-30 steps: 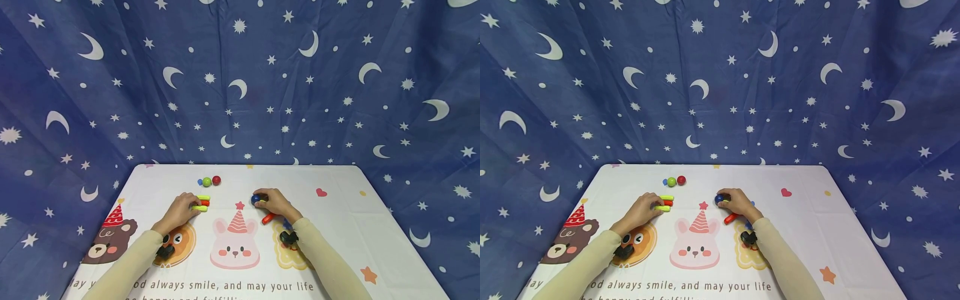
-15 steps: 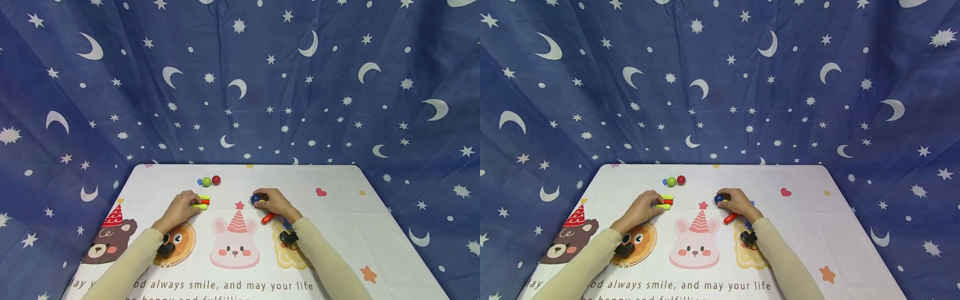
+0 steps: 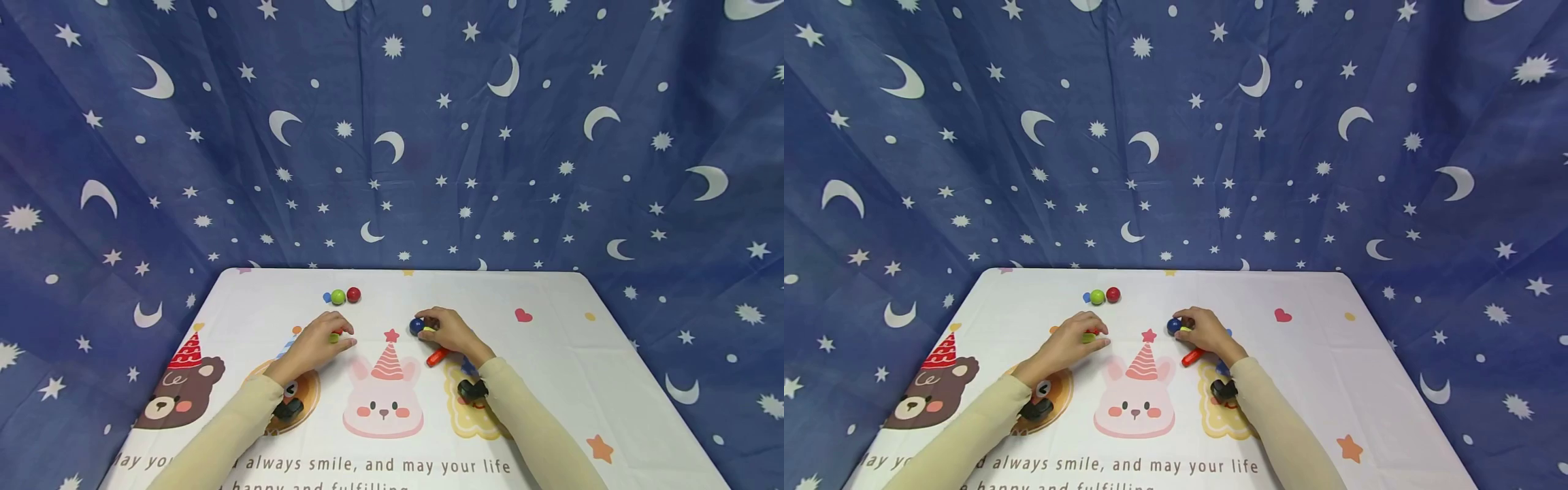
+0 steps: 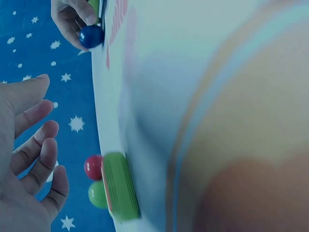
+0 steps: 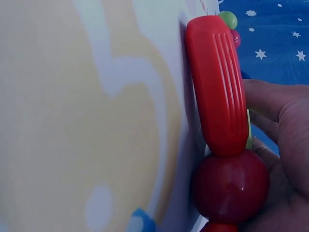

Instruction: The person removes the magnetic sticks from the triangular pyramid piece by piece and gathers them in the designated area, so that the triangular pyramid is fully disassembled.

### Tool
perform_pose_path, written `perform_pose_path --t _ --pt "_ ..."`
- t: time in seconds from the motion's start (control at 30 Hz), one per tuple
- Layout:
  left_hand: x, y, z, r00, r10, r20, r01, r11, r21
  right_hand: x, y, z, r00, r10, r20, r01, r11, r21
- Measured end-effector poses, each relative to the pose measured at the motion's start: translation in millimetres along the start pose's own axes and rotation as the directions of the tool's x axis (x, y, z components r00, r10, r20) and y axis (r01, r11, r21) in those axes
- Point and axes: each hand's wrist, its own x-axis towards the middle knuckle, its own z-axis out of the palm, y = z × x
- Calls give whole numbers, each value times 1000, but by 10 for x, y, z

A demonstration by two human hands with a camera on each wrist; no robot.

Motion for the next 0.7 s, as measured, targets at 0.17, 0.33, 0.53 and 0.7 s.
perform_pose_path --t 0.17,0.33,0.53,0.7 --pt "70 100 76 1000 19 -9 -20 999 -26 -20 8 -7 999 51 -5 -51 999 12" --pt "166 185 192 1000 17 -1 -17 997 -74 -40 2 -17 998 55 -16 -55 998 15" --pt "267 274 338 1000 -4 23 7 990 -143 -76 -8 -12 999 41 -21 -40 999 35" --pt "338 329 455 999 -12 35 19 979 -204 -92 -1 6 999 40 -23 -40 999 32"
